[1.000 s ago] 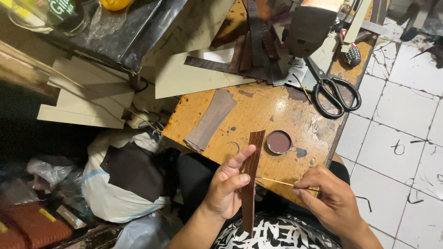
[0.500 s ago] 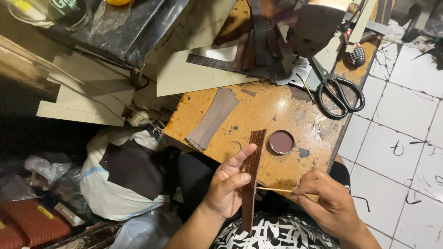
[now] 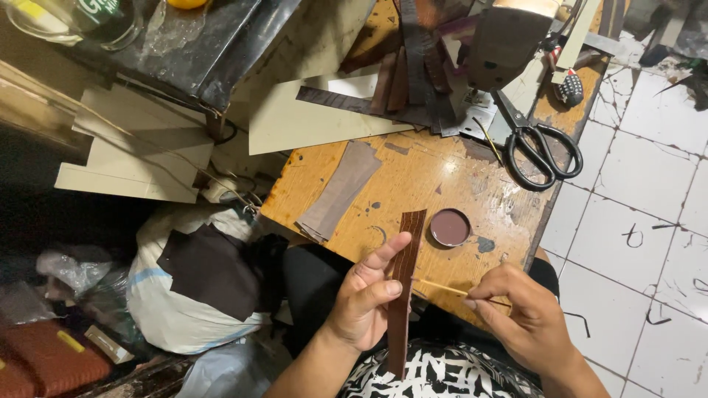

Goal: Applying edge dye to leather strips using a small applicator stick

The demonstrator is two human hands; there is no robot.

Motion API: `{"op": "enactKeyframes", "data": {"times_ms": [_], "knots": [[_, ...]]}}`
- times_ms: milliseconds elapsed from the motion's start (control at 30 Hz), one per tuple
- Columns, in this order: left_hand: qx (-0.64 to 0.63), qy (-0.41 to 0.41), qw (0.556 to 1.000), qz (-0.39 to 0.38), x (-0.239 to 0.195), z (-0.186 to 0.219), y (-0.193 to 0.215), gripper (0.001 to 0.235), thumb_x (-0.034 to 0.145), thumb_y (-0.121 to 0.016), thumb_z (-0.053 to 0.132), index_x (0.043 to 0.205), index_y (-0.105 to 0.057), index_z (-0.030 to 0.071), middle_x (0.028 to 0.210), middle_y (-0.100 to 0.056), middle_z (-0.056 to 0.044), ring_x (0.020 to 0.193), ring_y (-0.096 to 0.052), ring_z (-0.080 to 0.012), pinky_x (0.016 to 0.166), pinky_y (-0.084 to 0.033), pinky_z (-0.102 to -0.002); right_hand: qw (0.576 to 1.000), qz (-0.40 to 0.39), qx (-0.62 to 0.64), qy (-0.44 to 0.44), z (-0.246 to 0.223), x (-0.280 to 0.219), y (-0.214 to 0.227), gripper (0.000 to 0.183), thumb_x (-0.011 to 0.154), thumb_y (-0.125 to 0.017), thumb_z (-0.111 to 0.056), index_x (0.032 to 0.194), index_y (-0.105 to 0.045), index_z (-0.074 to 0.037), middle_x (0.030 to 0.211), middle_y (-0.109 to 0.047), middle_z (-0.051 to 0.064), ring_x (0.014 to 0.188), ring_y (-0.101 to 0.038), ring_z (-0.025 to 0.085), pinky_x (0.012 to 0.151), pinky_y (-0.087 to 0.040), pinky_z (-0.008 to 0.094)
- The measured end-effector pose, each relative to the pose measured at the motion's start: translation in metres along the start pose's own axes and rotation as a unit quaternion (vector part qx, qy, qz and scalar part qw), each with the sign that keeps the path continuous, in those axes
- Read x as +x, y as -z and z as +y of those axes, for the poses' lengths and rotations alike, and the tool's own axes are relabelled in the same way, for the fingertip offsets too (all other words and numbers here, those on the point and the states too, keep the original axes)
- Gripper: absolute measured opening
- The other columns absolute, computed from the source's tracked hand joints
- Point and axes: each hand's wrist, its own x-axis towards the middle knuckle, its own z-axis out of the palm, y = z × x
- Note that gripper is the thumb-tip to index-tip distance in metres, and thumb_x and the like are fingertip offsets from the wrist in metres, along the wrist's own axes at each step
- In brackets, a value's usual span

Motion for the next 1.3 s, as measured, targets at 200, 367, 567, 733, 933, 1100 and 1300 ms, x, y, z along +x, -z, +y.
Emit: {"op": "enactKeyframes", "data": {"times_ms": [200,367,567,733,933,1100,1300], "knots": [[0.021,0.0,1.0,0.021,0.001,-0.001,0.0,0.074,0.084,-0.068,-0.001,0.155,-0.047,0.001,0.127,-0.066,-0.02,0.083,-0.069,-0.0186,0.064,-0.062,-0.027,0.999,0.036,0.006,-0.031,0.008,0.001,0.001,0.001,0.087,-0.072,-0.006,0.088,-0.071,-0.006,0.079,-0.068,0.004,0.072,-0.063,0.013,0.071,-0.049,0.025],[0.107,-0.021,0.992,0.064,0.004,0.005,-0.004,0.07,0.083,-0.069,0.0,0.15,-0.05,0.002,0.14,-0.061,-0.017,0.081,-0.063,-0.0133,0.07,-0.056,-0.023,0.976,0.077,-0.188,-0.077,0.014,0.01,0.019,0.004,0.089,-0.076,-0.009,0.093,-0.076,-0.007,0.083,-0.071,0.004,0.071,-0.061,0.012,0.064,-0.045,0.024],[0.211,-0.036,0.966,0.143,0.01,-0.003,0.011,0.06,0.086,-0.067,0.001,0.145,-0.06,-0.002,0.097,-0.069,0.001,0.059,-0.041,-0.0011,0.061,-0.036,-0.015,0.925,0.06,-0.371,-0.057,0.051,0.001,0.025,0.005,0.09,-0.077,-0.018,0.094,-0.076,-0.016,0.075,-0.062,0.001,0.071,-0.056,0.021,0.075,-0.044,0.036],[0.233,-0.025,0.958,0.166,0.011,-0.001,0.01,0.059,0.083,-0.068,0.003,0.142,-0.061,0.001,0.146,-0.062,-0.01,0.108,-0.059,-0.0067,0.09,-0.048,-0.021,0.92,0.05,-0.386,-0.053,0.057,-0.001,0.021,0.006,0.09,-0.076,-0.021,0.094,-0.075,-0.017,0.074,-0.061,0.001,0.071,-0.056,0.023,0.075,-0.045,0.037],[0.217,-0.018,0.961,0.169,0.012,0.002,0.009,0.06,0.083,-0.068,0.004,0.142,-0.061,0.002,0.142,-0.063,-0.011,0.119,-0.061,-0.0152,0.096,-0.05,-0.026,0.913,0.043,-0.401,-0.065,0.061,-0.003,0.02,0.007,0.088,-0.077,-0.022,0.093,-0.076,-0.018,0.077,-0.066,0.0,0.074,-0.06,0.023,0.076,-0.047,0.037],[0.186,-0.013,0.97,0.157,0.012,0.003,0.007,0.061,0.084,-0.067,0.002,0.145,-0.059,0.001,0.136,-0.065,-0.013,0.105,-0.065,-0.0154,0.086,-0.055,-0.026,0.917,0.046,-0.391,-0.065,0.058,-0.003,0.019,0.006,0.087,-0.076,-0.02,0.091,-0.076,-0.016,0.077,-0.067,-0.001,0.075,-0.062,0.022,0.076,-0.048,0.037],[0.202,-0.016,0.965,0.167,0.013,0.003,0.006,0.06,0.083,-0.069,0.003,0.142,-0.061,0.002,0.141,-0.062,-0.012,0.114,-0.062,-0.0151,0.088,-0.052,-0.025,0.918,0.038,-0.385,-0.09,0.063,-0.006,0.02,0.009,0.088,-0.075,-0.025,0.093,-0.078,-0.018,0.077,-0.067,-0.001,0.076,-0.063,0.022,0.078,-0.047,0.036]]}}
